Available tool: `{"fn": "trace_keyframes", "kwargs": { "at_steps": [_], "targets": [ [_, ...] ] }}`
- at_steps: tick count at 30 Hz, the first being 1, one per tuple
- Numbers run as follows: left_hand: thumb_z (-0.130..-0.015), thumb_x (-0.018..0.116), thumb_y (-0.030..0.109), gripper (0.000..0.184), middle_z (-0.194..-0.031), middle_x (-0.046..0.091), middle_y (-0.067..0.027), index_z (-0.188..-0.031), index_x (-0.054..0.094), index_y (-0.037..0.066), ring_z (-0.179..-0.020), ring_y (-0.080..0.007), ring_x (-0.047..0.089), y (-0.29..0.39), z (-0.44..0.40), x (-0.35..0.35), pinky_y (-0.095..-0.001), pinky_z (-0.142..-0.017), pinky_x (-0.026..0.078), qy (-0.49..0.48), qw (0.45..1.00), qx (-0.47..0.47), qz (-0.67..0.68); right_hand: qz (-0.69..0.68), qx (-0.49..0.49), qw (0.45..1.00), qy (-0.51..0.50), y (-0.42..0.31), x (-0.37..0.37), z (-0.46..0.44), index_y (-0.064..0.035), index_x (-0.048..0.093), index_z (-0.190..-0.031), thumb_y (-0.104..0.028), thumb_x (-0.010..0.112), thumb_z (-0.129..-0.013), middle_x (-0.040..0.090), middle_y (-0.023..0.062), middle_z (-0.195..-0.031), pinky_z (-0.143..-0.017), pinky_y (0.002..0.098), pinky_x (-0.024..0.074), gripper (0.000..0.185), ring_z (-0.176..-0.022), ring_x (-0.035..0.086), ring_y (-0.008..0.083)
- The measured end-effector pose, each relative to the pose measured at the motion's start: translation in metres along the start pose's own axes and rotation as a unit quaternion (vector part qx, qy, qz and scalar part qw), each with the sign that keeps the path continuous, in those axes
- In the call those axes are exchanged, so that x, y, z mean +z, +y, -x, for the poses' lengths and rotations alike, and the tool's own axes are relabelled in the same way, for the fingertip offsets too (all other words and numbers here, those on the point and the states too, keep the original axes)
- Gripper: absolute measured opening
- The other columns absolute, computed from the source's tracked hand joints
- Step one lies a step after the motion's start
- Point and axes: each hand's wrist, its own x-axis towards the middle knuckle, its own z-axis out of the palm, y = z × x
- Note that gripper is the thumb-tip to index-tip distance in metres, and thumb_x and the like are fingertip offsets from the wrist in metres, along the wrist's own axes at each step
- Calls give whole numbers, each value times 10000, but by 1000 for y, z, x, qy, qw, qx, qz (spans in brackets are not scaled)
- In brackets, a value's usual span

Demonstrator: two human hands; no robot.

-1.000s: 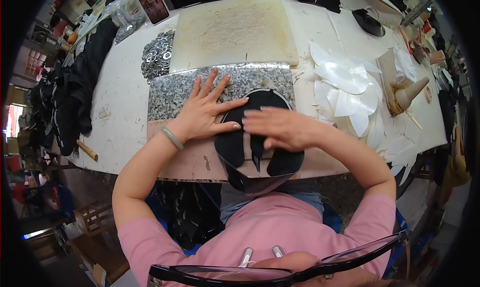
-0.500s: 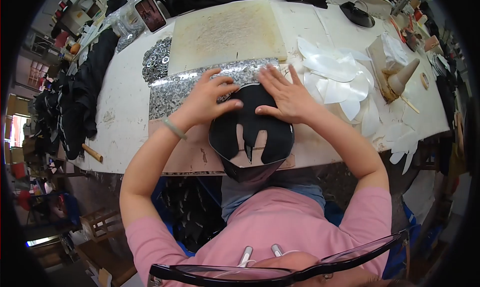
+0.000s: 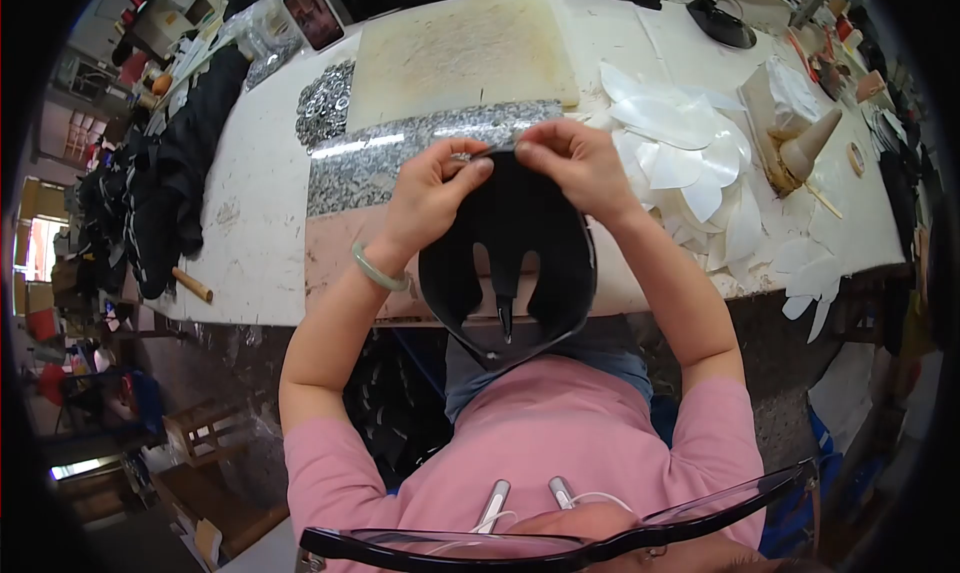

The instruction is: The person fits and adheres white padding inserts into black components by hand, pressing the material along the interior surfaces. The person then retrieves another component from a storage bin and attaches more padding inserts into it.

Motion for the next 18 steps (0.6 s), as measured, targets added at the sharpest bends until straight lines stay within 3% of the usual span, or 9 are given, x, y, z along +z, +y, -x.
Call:
{"fn": "trace_keyframes", "kwargs": {
  "at_steps": [1, 2, 4, 7, 8, 11, 12, 15, 18],
  "targets": [
    [-916, 663, 134, 260, -802, 703, -56, -1111, 602, -29, -739, -54, 598, 1, -3, -3, -212, -650, 480, 3, 999, 1, -41, 20, -1, 1000, 11, -8, 1, -1, -1, 620, -1077, -33, 708, -817, 675, 109, -1031, -815, 307, 515, 276, -938, 640, 181],
    [-933, 642, 133, 256, -843, 700, -57, -1121, 600, -35, -771, -54, 603, 3, -7, -6, -201, -669, 483, 5, 997, 2, -81, 157, -141, 977, 35, -14, 4, -1, 2, 620, -1093, -37, 694, -826, 654, 126, -1092, -848, 324, 510, 280, -1002, 622, 205],
    [-940, 632, 144, 243, -947, 703, -68, -1110, 616, -30, -834, -86, 631, 2, -19, -12, -219, -706, 502, 14, 987, -11, -162, 403, -404, 818, 78, -20, 12, 0, 8, 618, -1126, -44, 668, -845, 612, 161, -1214, -913, 357, 500, 290, -1130, 584, 253],
    [-903, 666, 148, 274, -948, 701, -85, -1129, 620, -1, -851, -161, 651, -33, -35, -20, -274, -738, 511, 13, 955, 116, -272, 420, -376, 809, -165, 14, 14, 5, 24, 602, -1175, -97, 638, -868, 511, 187, -1344, -1018, 391, 442, 333, -1298, 450, 293],
    [-867, 687, 145, 299, -1001, 662, -113, -1143, 631, 42, -857, -232, 639, -33, -34, -24, -319, -768, 509, -6, 903, 115, -413, 467, -287, 795, -259, 21, 11, 10, 27, 508, -1317, -301, 573, -930, 423, 192, -1438, -1108, 397, 347, 511, -1397, 332, 275],
    [-859, 682, 136, 278, -1052, 605, -129, -1128, 645, 72, -917, -275, 602, -41, -28, -31, -334, -820, 490, -9, 888, 157, -433, 544, -282, 749, -254, 22, 11, 26, 11, 379, -1429, -507, 447, -955, 284, 182, -1535, -1168, 417, 222, 706, -1457, 207, 259],
    [-878, 663, 222, 265, -1159, 560, -132, -1115, 653, 103, -1109, -322, 513, -40, -25, -33, -395, -936, 430, -12, 864, 177, -471, 556, -254, 740, -281, 20, 12, 27, -15, 299, -1477, -631, 370, -931, 204, 170, -1573, -1184, 442, 149, 826, -1477, 141, 247],
    [-896, 641, 292, 332, -1243, 525, -106, -1202, 614, 165, -1206, -325, 432, -49, -19, -37, -446, -1003, 373, 11, 782, 249, -571, 541, -278, 709, -356, 10, 13, 34, -33, 316, -1475, -606, 379, -945, 212, 172, -1570, -1179, 467, 157, 783, -1475, 152, 250],
    [-916, 609, 309, 357, -1350, 479, -53, -1259, 582, 213, -1299, -309, 359, -51, -22, -38, -463, -1039, 338, 1, 771, 274, -575, 465, -242, 724, -448, 3, 9, 38, -64, 328, -1476, -481, 311, -1013, 211, 134, -1577, -1189, 483, 125, 623, -1478, 134, 226]
  ]
}}
